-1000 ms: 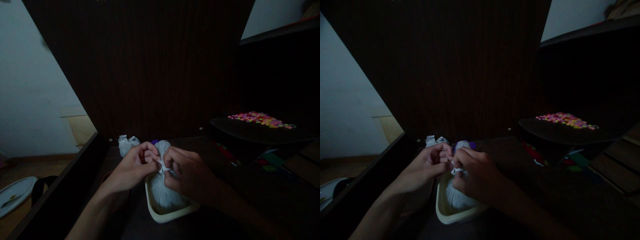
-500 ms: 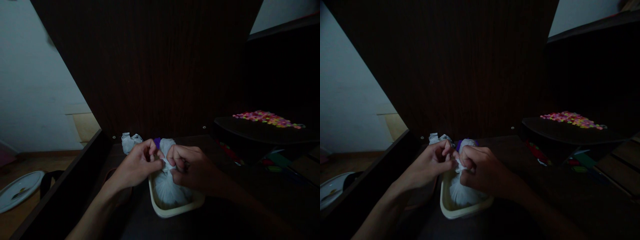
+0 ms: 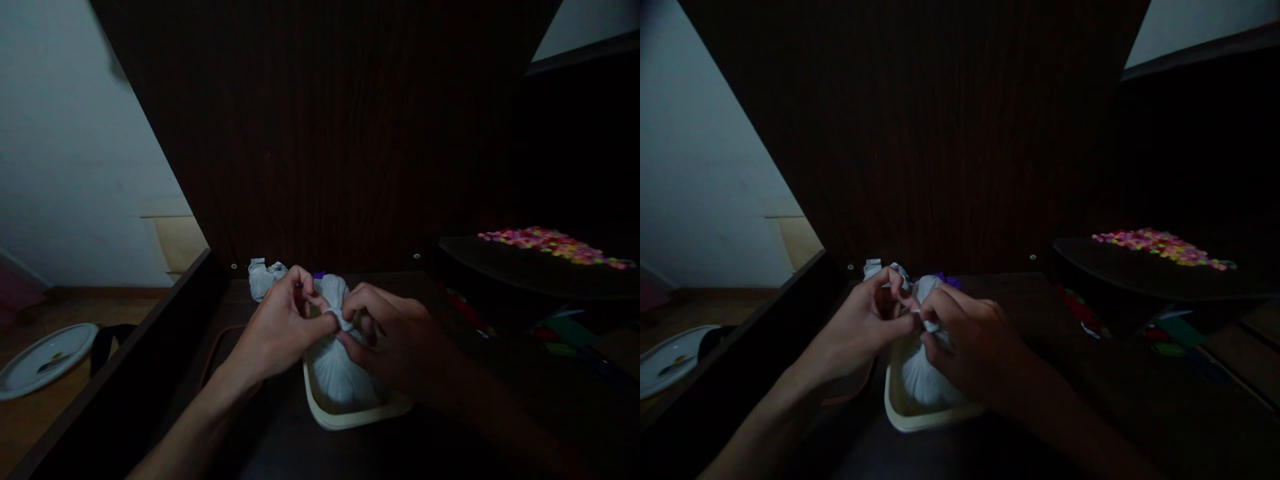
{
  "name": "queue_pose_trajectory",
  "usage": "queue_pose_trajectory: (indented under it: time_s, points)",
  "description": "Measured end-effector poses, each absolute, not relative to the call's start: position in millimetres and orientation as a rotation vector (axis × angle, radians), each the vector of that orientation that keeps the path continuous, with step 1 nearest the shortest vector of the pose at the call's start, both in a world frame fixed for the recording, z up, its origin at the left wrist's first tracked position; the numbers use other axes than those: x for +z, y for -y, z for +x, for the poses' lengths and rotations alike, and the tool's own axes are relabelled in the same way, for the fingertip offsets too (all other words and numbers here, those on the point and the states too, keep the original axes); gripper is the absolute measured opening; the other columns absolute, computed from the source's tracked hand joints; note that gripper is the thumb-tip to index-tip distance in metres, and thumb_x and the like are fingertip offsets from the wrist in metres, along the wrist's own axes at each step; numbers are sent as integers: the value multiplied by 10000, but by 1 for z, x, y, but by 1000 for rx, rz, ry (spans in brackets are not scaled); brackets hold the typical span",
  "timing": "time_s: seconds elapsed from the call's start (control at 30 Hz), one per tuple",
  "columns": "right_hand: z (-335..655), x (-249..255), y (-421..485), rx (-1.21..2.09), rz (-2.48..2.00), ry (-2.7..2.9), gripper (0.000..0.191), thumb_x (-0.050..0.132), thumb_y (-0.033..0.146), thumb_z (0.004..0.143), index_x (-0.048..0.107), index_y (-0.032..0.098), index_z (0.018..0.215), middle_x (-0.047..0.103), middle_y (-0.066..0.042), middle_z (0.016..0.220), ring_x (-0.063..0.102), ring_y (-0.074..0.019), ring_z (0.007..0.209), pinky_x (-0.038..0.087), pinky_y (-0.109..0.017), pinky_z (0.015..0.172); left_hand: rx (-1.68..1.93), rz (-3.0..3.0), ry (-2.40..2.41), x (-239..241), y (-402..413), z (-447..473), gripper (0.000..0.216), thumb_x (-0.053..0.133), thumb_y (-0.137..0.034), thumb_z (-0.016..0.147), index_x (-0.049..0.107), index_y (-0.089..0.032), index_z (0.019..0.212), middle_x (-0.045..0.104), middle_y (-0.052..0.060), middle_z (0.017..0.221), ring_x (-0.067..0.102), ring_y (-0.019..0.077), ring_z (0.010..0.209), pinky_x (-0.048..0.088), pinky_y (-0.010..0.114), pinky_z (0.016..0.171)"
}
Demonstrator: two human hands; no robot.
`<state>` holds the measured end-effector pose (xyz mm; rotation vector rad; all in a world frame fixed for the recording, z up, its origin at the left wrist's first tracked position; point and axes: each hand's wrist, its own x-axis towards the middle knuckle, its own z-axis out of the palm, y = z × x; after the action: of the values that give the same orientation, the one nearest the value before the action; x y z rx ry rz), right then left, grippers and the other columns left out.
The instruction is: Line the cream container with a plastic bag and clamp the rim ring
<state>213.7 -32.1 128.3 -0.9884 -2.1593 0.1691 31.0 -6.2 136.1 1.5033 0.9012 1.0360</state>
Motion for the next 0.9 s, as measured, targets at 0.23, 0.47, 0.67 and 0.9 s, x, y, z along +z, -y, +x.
queue_pose_trajectory:
  time_s: [0.23, 0.47, 0.67, 0.9]
  points:
    - [209, 125, 32, 139, -1035, 2147, 194, 512, 66, 748, 449, 229, 831, 506, 58, 692, 421, -89, 510, 305, -224, 503, 998, 1583, -842, 135, 3, 28, 350, 696, -122, 713, 388, -229, 841, 617, -51, 750, 546, 101, 641, 389, 203, 567]
    - [219, 125, 20, 497, -811, 2063, 248, 551, 92, 750, 351, 238, 736, 514, 40, 728, 446, -101, 603, 329, -236, 555, 1003, 1537, -797, 137, -3, 27, 388, 725, -119, 691, 369, -226, 804, 649, -49, 742, 454, 65, 564, 327, 184, 531]
    - [224, 131, 15, 903, -733, 1886, 260, 613, 135, 748, 373, 236, 738, 508, 39, 744, 463, -101, 632, 381, -221, 561, 1020, 1517, -800, 140, -7, 29, 398, 739, -138, 689, 361, -225, 779, 650, -54, 722, 418, 54, 542, 335, 177, 530]
    - [216, 131, 30, 307, -907, 2050, 226, 585, 50, 744, 508, 215, 877, 531, 47, 763, 461, -81, 563, 354, -215, 529, 1065, 1467, -816, 141, 5, 35, 333, 689, -115, 726, 386, -224, 810, 604, -71, 708, 417, 60, 552, 321, 178, 522]
